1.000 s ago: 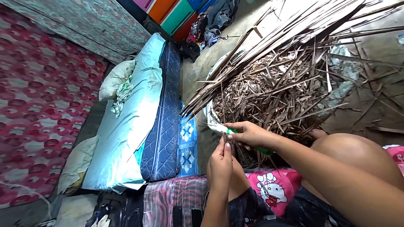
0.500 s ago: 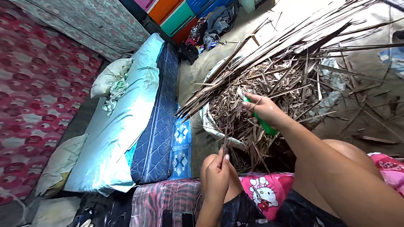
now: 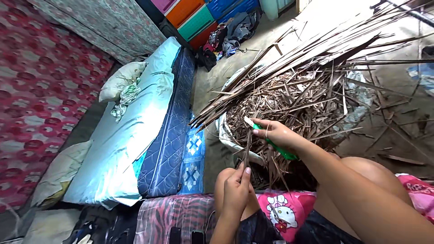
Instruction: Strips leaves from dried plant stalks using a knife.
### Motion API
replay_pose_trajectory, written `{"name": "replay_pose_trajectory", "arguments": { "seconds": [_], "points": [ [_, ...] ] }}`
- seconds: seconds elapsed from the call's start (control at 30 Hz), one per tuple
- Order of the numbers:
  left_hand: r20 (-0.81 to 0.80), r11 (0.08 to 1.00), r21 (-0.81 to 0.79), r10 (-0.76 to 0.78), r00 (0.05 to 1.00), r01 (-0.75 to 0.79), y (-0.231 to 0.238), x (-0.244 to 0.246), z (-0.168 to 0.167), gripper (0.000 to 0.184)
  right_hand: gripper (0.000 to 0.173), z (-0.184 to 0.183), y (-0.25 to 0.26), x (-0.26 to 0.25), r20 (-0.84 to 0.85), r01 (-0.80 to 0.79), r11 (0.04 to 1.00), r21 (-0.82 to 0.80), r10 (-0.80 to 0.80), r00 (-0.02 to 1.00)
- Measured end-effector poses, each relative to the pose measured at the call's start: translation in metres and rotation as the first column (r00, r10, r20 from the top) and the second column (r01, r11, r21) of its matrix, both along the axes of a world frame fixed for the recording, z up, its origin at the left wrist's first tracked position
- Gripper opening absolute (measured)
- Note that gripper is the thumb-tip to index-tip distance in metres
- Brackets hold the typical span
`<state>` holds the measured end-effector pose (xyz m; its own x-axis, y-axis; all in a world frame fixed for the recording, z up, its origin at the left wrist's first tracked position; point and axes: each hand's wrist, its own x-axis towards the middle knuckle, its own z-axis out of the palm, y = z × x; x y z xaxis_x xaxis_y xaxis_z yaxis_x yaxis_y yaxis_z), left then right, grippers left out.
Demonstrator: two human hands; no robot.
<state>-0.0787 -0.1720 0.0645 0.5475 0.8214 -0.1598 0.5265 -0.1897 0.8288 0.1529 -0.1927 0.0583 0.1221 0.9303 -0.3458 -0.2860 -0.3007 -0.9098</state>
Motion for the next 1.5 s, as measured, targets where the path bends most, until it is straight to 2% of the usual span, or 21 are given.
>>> {"name": "replay_pose_trajectory", "arguments": {
  "seconds": [0.07, 0.17, 0.27, 0.37, 0.43, 0.5, 0.57, 0.6, 0.7, 0.8, 0.9, 1.0, 1.07, 1.13, 1.2, 1.3, 1.4, 1.5],
  "points": [
    [0.048, 1.000, -0.011, 0.030, 0.998, -0.029, 0.004, 0.001, -0.003, 0.036, 0.056, 0.002, -0.004, -0.003, 0.038, -0.132, 0.990, 0.038, 0.131, 0.991],
    [0.038, 0.995, -0.001, 0.102, 0.994, -0.102, 0.010, 0.004, 0.001, 0.035, 0.059, 0.001, -0.009, -0.020, 0.037, -0.379, 0.924, 0.057, 0.377, 0.925],
    [-0.029, 0.990, 0.017, 0.142, 0.989, -0.142, 0.015, 0.006, 0.005, 0.039, 0.060, 0.000, -0.009, -0.034, 0.014, -0.486, 0.873, 0.039, 0.486, 0.874],
    [-0.039, 0.987, 0.028, 0.162, 0.986, -0.161, 0.017, 0.006, 0.006, 0.038, 0.057, 0.001, -0.007, -0.043, 0.036, -0.406, 0.914, 0.019, 0.406, 0.913],
    [-0.053, 0.986, 0.039, 0.164, 0.985, -0.162, 0.017, 0.007, 0.006, 0.039, 0.055, 0.001, -0.005, -0.049, 0.128, -0.334, 0.942, 0.009, 0.331, 0.935],
    [-0.046, 0.988, 0.032, 0.151, 0.987, -0.150, 0.013, 0.009, 0.004, 0.039, 0.052, -0.001, -0.001, -0.044, 0.223, -0.199, 0.980, 0.014, 0.191, 0.956],
    [-0.027, 0.993, -0.005, 0.119, 0.993, -0.119, 0.007, 0.008, -0.001, 0.034, 0.049, -0.002, 0.003, -0.025, 0.200, -0.069, 0.998, -0.004, 0.069, 0.977],
    [-0.023, 0.994, -0.019, 0.105, 0.994, -0.106, 0.004, 0.007, -0.004, 0.034, 0.049, -0.002, 0.003, -0.015, 0.143, -0.058, 0.998, -0.021, 0.061, 0.988],
    [-0.007, 0.993, -0.006, 0.117, 0.993, -0.117, 0.007, 0.008, -0.004, 0.035, 0.052, 0.000, -0.004, -0.009, 0.007, -0.233, 0.972, 0.000, 0.233, 0.972],
    [-0.029, 0.991, 0.022, 0.130, 0.991, -0.130, 0.015, 0.011, 0.003, 0.036, 0.060, 0.001, -0.011, -0.031, 0.016, -0.451, 0.892, 0.038, 0.450, 0.893],
    [-0.016, 0.989, 0.007, 0.147, 0.989, -0.147, 0.017, 0.012, 0.008, 0.037, 0.058, 0.002, -0.010, -0.041, 0.062, -0.428, 0.903, 0.037, 0.425, 0.903],
    [-0.006, 0.989, -0.022, 0.144, 0.990, -0.144, 0.014, 0.012, 0.007, 0.034, 0.054, 0.002, -0.006, -0.040, 0.123, -0.298, 0.954, 0.011, 0.295, 0.948],
    [0.016, 0.991, -0.053, 0.126, 0.992, -0.125, 0.011, 0.012, 0.003, 0.034, 0.052, 0.001, -0.001, -0.030, 0.098, -0.201, 0.980, -0.001, 0.201, 0.975],
    [0.042, 0.991, -0.072, 0.114, 0.993, -0.111, 0.007, 0.011, 0.000, 0.035, 0.053, 0.000, -0.002, -0.016, 0.024, -0.233, 0.972, -0.007, 0.233, 0.972],
    [0.053, 0.992, -0.059, 0.116, 0.992, -0.112, 0.009, 0.011, 0.000, 0.035, 0.054, 0.001, -0.008, -0.015, -0.002, -0.360, 0.933, 0.014, 0.360, 0.933],
    [-0.031, 0.991, -0.027, 0.131, 0.991, -0.132, 0.016, 0.012, 0.003, 0.031, 0.062, 0.005, -0.012, -0.031, 0.117, -0.513, 0.858, 0.015, 0.508, 0.854],
    [-0.147, 0.991, -0.017, 0.129, 0.981, -0.133, 0.022, 0.016, 0.006, 0.030, 0.063, 0.006, -0.009, -0.038, 0.428, -0.497, 0.868, -0.019, 0.456, 0.781],
    [-0.238, 0.995, 0.029, 0.095, 0.967, -0.090, 0.029, 0.022, 0.007, 0.033, 0.052, 0.005, -0.010, -0.041, 0.652, -0.406, 0.909, -0.093, 0.364, 0.665]
  ]
}}
